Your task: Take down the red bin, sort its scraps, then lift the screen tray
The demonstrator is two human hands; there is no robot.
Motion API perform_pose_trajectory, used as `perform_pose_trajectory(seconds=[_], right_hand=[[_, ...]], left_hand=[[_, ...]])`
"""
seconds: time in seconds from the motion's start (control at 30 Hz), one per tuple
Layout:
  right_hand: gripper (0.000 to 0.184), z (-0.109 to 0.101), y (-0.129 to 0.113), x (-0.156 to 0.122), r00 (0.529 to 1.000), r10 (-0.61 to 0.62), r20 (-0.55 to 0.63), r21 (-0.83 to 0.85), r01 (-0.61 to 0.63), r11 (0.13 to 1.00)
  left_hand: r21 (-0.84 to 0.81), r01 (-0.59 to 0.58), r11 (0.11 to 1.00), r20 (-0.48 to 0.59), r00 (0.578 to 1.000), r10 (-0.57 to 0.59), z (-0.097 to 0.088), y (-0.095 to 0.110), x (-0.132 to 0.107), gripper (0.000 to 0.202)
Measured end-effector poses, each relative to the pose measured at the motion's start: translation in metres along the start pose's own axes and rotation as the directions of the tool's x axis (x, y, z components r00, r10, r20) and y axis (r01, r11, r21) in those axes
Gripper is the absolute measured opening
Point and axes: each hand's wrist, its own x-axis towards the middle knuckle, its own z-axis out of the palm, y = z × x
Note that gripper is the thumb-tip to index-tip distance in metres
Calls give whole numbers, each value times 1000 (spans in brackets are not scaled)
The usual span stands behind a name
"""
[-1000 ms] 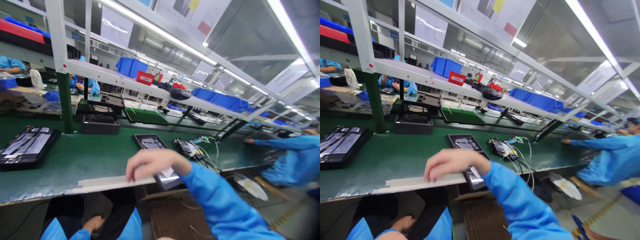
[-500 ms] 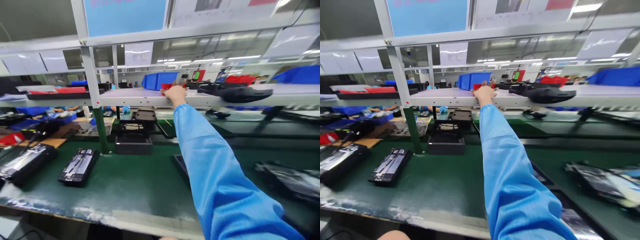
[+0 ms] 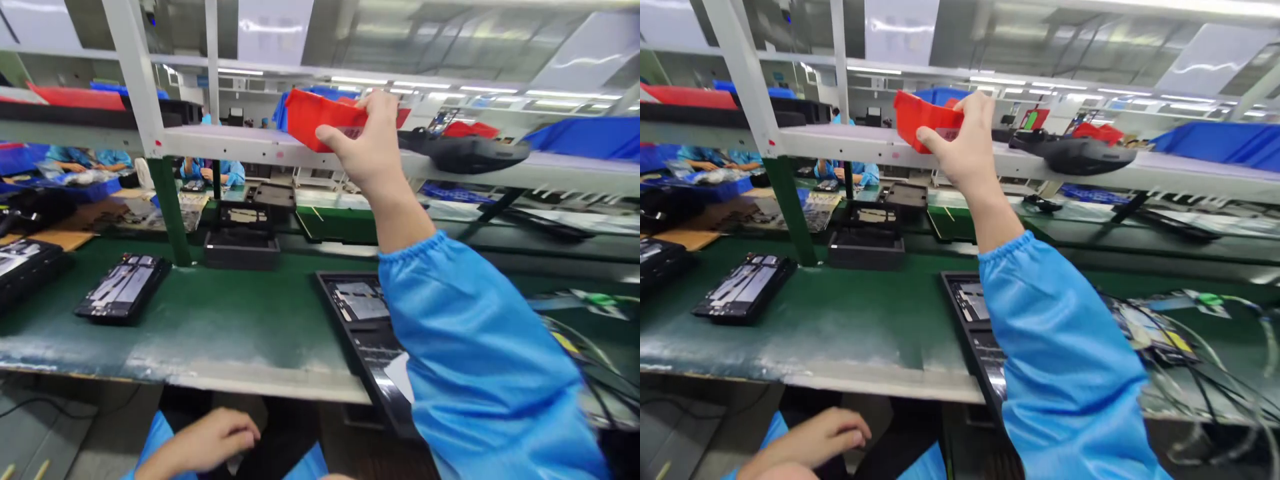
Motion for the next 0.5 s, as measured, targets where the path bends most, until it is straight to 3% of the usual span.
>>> perform_pose_trajectory(seconds=[0.1, 0.13, 0.2, 0.27, 0.33, 0.4, 0.5], right_hand=[[78, -10, -29, -89, 994, -46, 95, 143, 33, 989], [68, -10, -39, -127, 991, -37, 127, 214, 9, 977], [52, -6, -60, -207, 979, 7, 203, 340, -78, 937], [45, 4, -78, -284, 951, 28, 309, 410, -160, 898], [46, 18, -90, -351, 922, 55, 382, 441, -234, 867], [46, 32, -96, -400, 891, 98, 443, 415, -301, 859], [43, 51, -93, -443, 849, 132, 511, 357, -350, 866]], left_hand=[[-110, -105, 988, 32, 993, 109, -23, 39, -10, 49], [-142, -133, 981, -6, 991, 133, -36, 50, -11, 57], [-188, -233, 954, -183, 963, 199, -65, 61, -5, 65], [-274, -353, 895, -444, 872, 208, -87, 56, 7, 67], [-324, -448, 833, -666, 734, 136, -100, 40, 23, 70], [-300, -468, 831, -781, 621, 68, -106, 21, 41, 76], [-206, -390, 898, -801, 594, 74, -109, 2, 66, 79]])
